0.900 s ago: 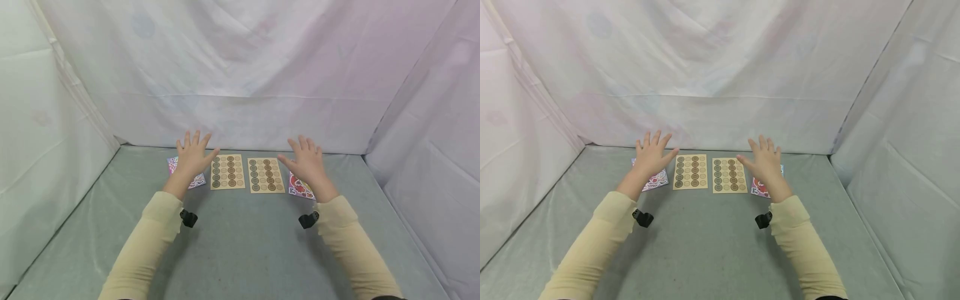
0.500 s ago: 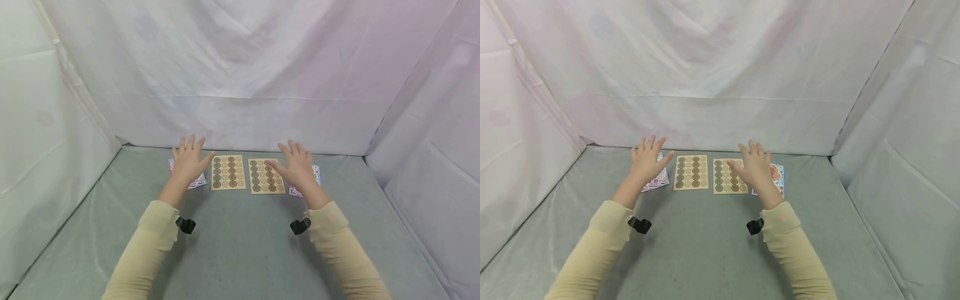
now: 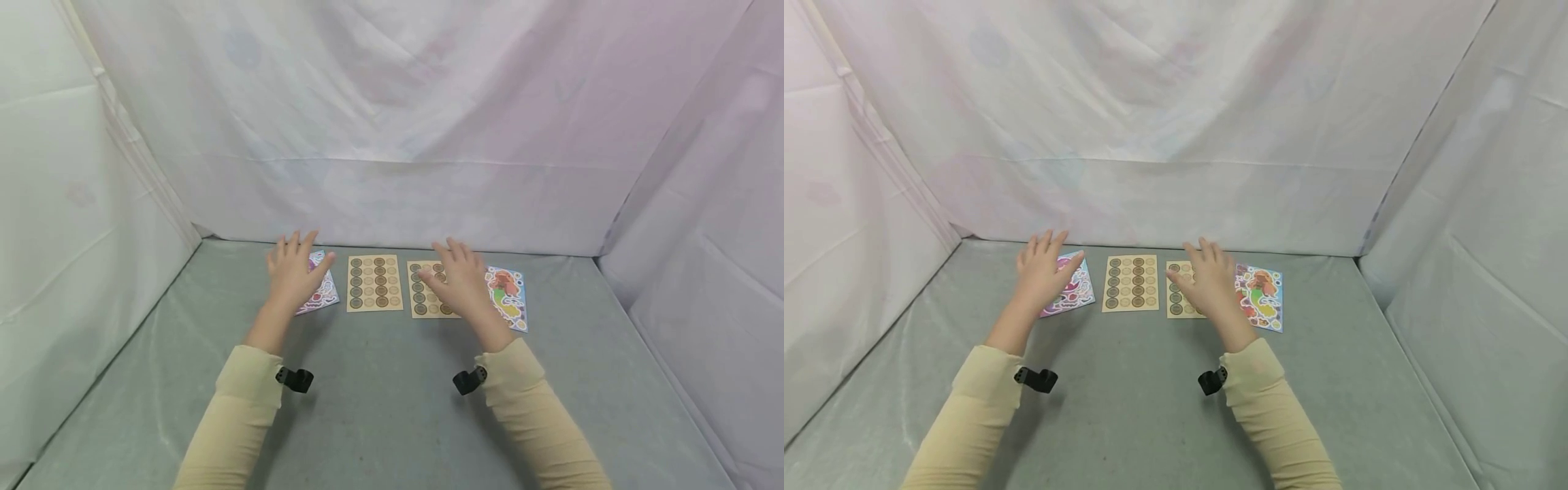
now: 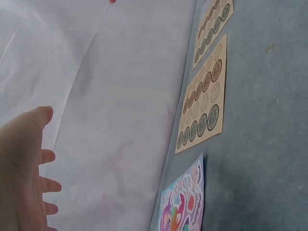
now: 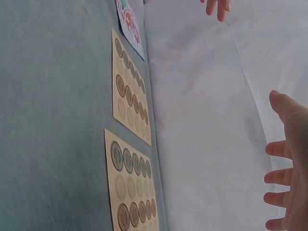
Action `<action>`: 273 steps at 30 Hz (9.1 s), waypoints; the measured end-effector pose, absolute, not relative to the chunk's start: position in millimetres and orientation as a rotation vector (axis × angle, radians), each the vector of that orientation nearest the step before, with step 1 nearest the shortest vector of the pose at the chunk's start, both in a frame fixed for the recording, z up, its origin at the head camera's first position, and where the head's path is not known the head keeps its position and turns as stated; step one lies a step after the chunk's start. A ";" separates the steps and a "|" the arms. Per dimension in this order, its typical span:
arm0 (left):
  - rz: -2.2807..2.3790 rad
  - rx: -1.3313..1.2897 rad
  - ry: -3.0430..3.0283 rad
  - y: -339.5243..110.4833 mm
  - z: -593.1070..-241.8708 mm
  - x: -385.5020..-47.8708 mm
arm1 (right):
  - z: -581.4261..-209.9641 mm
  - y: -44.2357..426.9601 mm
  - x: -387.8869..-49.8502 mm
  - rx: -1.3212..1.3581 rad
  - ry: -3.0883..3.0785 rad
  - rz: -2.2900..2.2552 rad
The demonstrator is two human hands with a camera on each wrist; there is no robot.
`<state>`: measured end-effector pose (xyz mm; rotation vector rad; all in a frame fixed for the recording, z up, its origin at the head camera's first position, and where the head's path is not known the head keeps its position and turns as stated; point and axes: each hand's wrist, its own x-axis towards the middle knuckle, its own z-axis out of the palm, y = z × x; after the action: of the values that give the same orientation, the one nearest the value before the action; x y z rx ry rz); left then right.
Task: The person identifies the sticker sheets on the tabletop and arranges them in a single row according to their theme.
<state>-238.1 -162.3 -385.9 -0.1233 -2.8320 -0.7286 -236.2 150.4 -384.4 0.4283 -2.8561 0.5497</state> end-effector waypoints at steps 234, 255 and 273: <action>-1.975 0.605 -1.870 -209.6 -479.2 -243.0 | -477.3 -25.6 -221.5 -0.166 -2.313 2.204; -2.132 0.528 -1.784 -208.9 -461.5 -231.7 | -469.3 -9.9 -216.0 -0.104 -2.294 2.330; -2.317 0.421 -1.752 -208.7 -444.4 -210.9 | -464.7 0.2 -206.9 0.053 -2.294 2.425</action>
<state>-210.9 -208.7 -444.4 0.4212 -1.7523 -2.3172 -206.9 0.2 -464.7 0.0525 -2.2942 2.4248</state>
